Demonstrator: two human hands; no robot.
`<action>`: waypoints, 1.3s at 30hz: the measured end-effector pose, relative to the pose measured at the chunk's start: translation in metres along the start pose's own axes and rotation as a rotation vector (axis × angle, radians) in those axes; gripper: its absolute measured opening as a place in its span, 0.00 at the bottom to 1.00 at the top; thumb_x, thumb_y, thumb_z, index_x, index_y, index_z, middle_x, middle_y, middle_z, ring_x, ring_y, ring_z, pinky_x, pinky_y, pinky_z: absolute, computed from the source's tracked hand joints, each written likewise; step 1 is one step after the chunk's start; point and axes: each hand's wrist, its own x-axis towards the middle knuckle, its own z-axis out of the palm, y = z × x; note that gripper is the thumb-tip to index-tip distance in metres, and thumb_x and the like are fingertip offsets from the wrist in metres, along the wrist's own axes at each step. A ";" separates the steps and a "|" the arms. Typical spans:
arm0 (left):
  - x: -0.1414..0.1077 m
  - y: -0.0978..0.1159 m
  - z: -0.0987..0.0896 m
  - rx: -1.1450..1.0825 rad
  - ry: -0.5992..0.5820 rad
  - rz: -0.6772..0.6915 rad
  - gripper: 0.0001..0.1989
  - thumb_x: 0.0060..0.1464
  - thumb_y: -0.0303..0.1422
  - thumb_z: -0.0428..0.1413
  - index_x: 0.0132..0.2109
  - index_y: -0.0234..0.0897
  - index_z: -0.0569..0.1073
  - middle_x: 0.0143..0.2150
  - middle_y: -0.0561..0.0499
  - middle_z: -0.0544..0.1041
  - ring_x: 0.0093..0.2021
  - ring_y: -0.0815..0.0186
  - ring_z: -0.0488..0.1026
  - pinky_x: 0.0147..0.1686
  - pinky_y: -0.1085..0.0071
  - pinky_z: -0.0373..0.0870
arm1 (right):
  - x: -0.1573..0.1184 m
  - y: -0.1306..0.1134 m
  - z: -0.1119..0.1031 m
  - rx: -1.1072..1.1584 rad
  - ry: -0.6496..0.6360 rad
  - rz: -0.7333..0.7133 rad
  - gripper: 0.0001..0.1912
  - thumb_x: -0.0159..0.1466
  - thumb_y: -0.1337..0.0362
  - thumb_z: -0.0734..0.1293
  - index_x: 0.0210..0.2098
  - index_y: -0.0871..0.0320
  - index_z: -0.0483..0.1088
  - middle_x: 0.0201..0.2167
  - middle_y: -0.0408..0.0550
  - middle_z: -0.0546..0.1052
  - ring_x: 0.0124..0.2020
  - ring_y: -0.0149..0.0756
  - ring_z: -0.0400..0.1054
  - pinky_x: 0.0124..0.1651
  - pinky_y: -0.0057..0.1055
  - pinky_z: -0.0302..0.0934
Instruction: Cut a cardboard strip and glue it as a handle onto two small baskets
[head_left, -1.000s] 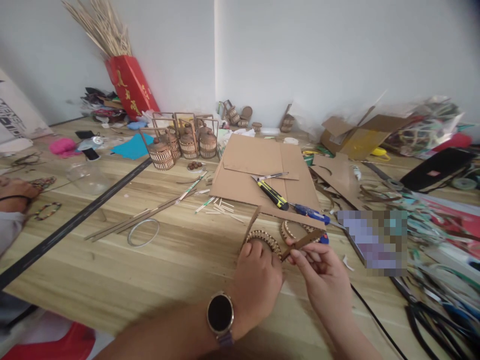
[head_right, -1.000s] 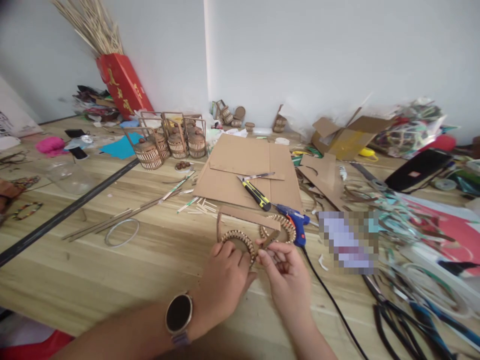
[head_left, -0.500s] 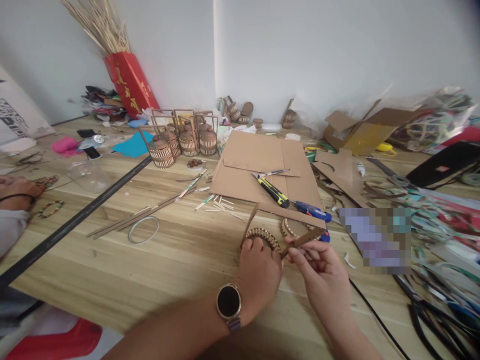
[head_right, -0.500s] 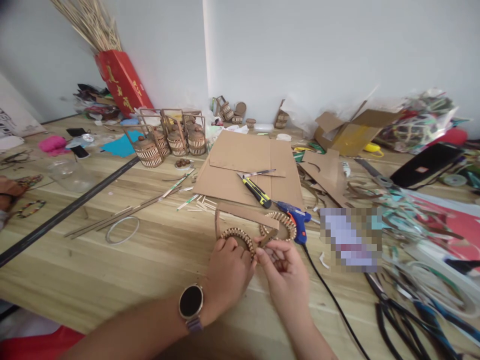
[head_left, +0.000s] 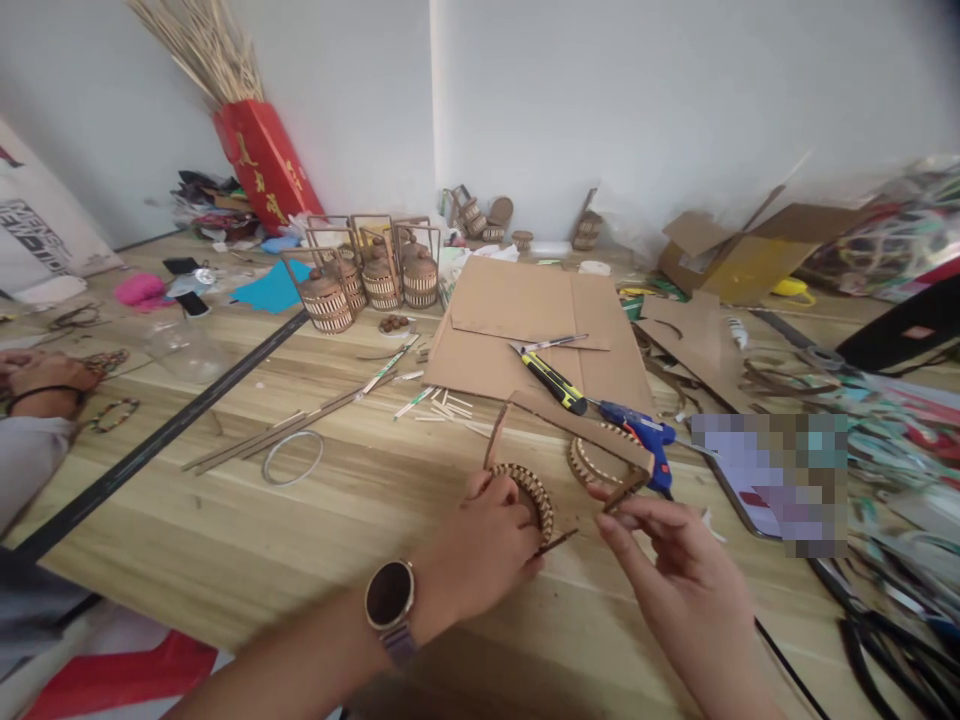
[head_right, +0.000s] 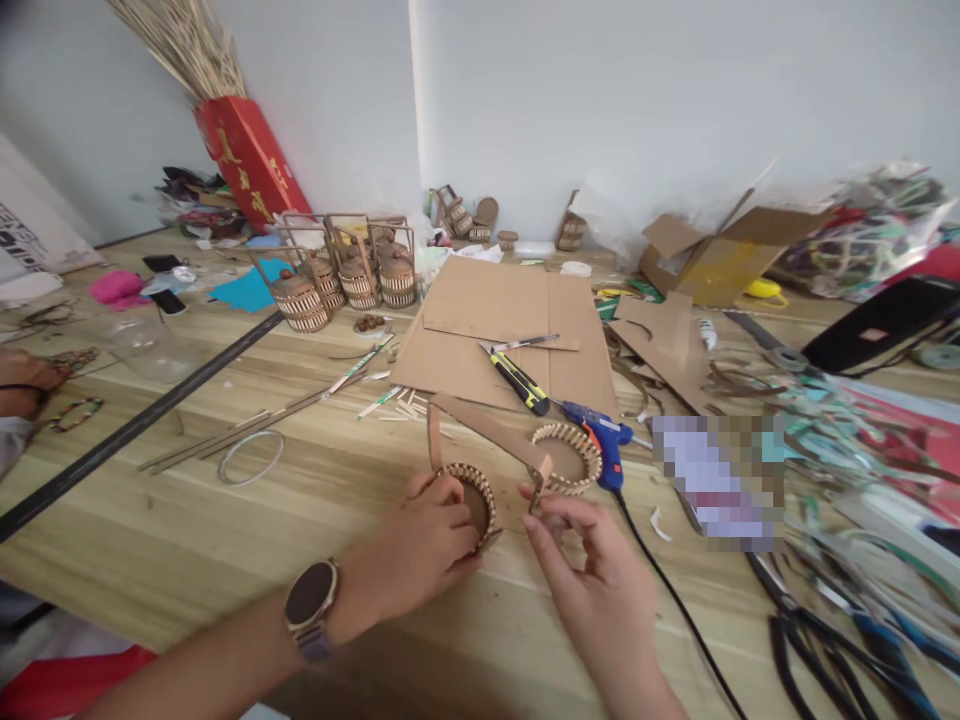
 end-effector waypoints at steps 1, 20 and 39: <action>-0.002 -0.002 -0.002 0.006 0.001 0.020 0.10 0.64 0.38 0.56 0.38 0.38 0.78 0.38 0.52 0.79 0.48 0.59 0.64 0.50 0.58 0.54 | 0.000 0.001 -0.001 -0.062 -0.022 -0.043 0.04 0.62 0.63 0.70 0.36 0.51 0.71 0.33 0.46 0.81 0.35 0.39 0.78 0.34 0.30 0.70; -0.003 -0.048 -0.003 -0.039 -0.021 0.020 0.10 0.61 0.42 0.58 0.38 0.42 0.78 0.37 0.54 0.77 0.49 0.59 0.63 0.50 0.61 0.57 | -0.001 -0.015 0.010 -0.083 -0.145 -0.170 0.09 0.66 0.70 0.61 0.42 0.49 0.68 0.32 0.44 0.79 0.31 0.35 0.75 0.31 0.27 0.68; -0.003 -0.046 0.003 -0.116 -0.039 0.020 0.07 0.61 0.34 0.59 0.41 0.34 0.77 0.42 0.49 0.78 0.51 0.56 0.63 0.55 0.59 0.60 | 0.021 0.003 0.018 -0.112 -0.596 -0.008 0.08 0.66 0.63 0.61 0.34 0.54 0.72 0.29 0.45 0.77 0.29 0.36 0.73 0.32 0.29 0.68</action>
